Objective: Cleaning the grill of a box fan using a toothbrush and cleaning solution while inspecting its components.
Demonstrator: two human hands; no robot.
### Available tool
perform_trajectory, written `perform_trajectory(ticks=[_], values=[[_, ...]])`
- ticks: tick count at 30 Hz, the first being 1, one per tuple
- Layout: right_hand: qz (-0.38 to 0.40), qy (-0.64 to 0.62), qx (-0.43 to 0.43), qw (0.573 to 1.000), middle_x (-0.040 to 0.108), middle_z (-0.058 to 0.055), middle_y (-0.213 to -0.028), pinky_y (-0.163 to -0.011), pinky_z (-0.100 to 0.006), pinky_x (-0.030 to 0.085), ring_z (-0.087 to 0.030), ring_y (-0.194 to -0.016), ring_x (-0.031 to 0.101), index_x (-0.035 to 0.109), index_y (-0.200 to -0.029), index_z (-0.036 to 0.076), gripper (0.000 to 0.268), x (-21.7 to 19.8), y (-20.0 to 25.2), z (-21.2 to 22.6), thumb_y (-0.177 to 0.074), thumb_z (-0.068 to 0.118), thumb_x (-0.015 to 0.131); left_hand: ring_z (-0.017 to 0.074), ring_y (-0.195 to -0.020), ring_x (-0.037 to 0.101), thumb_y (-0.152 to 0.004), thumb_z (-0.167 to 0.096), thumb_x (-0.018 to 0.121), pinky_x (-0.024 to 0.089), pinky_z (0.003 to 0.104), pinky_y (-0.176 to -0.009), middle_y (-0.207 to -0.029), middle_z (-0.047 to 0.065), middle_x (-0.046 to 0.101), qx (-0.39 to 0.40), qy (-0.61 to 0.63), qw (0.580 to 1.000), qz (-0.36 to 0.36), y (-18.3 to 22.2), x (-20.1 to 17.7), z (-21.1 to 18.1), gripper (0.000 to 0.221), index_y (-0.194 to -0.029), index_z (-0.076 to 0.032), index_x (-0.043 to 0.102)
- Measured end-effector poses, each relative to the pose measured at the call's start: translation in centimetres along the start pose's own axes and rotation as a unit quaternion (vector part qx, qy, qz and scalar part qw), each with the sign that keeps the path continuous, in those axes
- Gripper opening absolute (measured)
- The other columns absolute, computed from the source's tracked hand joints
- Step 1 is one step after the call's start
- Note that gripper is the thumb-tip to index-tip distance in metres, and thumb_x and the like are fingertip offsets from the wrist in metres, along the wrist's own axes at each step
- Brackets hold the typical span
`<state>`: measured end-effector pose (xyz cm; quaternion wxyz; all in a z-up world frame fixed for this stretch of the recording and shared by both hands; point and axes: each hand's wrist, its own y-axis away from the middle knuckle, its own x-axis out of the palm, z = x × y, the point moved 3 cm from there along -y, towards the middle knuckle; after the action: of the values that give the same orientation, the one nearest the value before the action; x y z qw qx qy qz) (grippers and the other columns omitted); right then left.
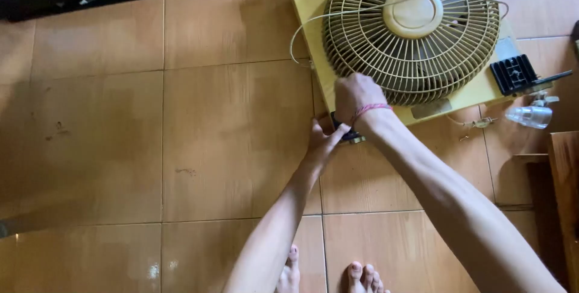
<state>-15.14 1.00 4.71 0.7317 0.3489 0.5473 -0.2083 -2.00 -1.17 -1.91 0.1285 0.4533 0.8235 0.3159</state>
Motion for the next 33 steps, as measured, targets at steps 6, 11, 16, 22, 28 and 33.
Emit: perform_trajectory(ticks=[6, 11, 16, 22, 28, 33], values=[[0.095, 0.031, 0.028, 0.995, 0.074, -0.024, -0.086, -0.073, -0.054, 0.061, -0.045, -0.087, 0.074, 0.08, -0.092, 0.004, 0.033, -4.0, 1.8, 0.3, -0.079, 0.033, 0.069, 0.0379, -0.141, 0.044, -0.077, -0.042, 0.086, 0.038, 0.05, -0.119, -0.147, 0.028, 0.046, 0.031, 0.085, 0.996, -0.013, 1.2, 0.1, -0.4, 0.099, -0.151, -0.001, 0.033], [0.173, 0.115, -0.073, 0.975, 0.074, -0.027, -0.095, -0.081, -0.055, 0.06, -0.048, -0.093, 0.073, 0.069, -0.104, -0.001, 0.034, -8.5, 4.4, 2.8, -0.089, 0.028, 0.057, 0.0349, -0.15, 0.033, -0.077, -0.054, 0.077, 0.029, 0.049, -0.125, -0.16, 0.023, 0.032, -0.025, 0.035, 0.999, 0.011, 1.8, -0.4, -1.6, 0.112, -0.159, -0.006, 0.018], [0.129, 0.354, -0.268, 0.887, 0.074, -0.009, -0.099, -0.078, -0.043, 0.064, -0.032, -0.081, 0.077, 0.064, -0.102, 0.013, 0.016, -7.0, 3.8, 2.5, -0.09, 0.015, 0.054, 0.0297, -0.152, 0.032, -0.077, -0.056, 0.072, 0.03, 0.046, -0.126, -0.165, 0.018, 0.028, -0.062, 0.004, 0.998, 0.019, 2.1, -1.5, -2.3, 0.114, -0.163, -0.017, 0.009], [0.107, 0.396, -0.369, 0.834, 0.07, -0.004, -0.096, -0.073, -0.042, 0.065, -0.026, -0.076, 0.076, 0.061, -0.094, 0.015, 0.01, -5.3, 3.0, 2.2, -0.096, 0.017, 0.052, 0.0327, -0.151, 0.032, -0.072, -0.05, 0.078, 0.026, 0.048, -0.127, -0.16, 0.021, 0.034, -0.031, 0.055, 0.998, 0.027, 1.7, -1.4, -1.5, 0.111, -0.158, -0.011, 0.021], [0.19, 0.231, -0.082, 0.951, 0.068, -0.011, -0.071, -0.06, -0.04, 0.06, -0.033, -0.068, 0.074, 0.073, -0.078, 0.014, 0.032, -2.7, -0.4, -0.3, -0.085, 0.041, 0.058, 0.0311, -0.15, 0.034, -0.072, -0.046, 0.083, 0.027, 0.046, -0.125, -0.157, 0.019, 0.036, -0.007, 0.092, 0.995, 0.036, 0.0, -0.4, -0.7, 0.11, -0.157, -0.009, 0.022], [0.169, 0.179, -0.017, 0.969, 0.073, -0.021, -0.074, -0.068, -0.051, 0.06, -0.041, -0.077, 0.075, 0.077, -0.079, 0.006, 0.045, -3.1, -0.3, -0.1, -0.083, 0.047, 0.058, 0.0375, -0.144, 0.041, -0.076, -0.035, 0.085, 0.033, 0.05, -0.122, -0.148, 0.023, 0.045, 0.003, 0.134, 0.991, 0.021, 1.2, -0.3, -1.2, 0.097, -0.15, -0.005, 0.03]])
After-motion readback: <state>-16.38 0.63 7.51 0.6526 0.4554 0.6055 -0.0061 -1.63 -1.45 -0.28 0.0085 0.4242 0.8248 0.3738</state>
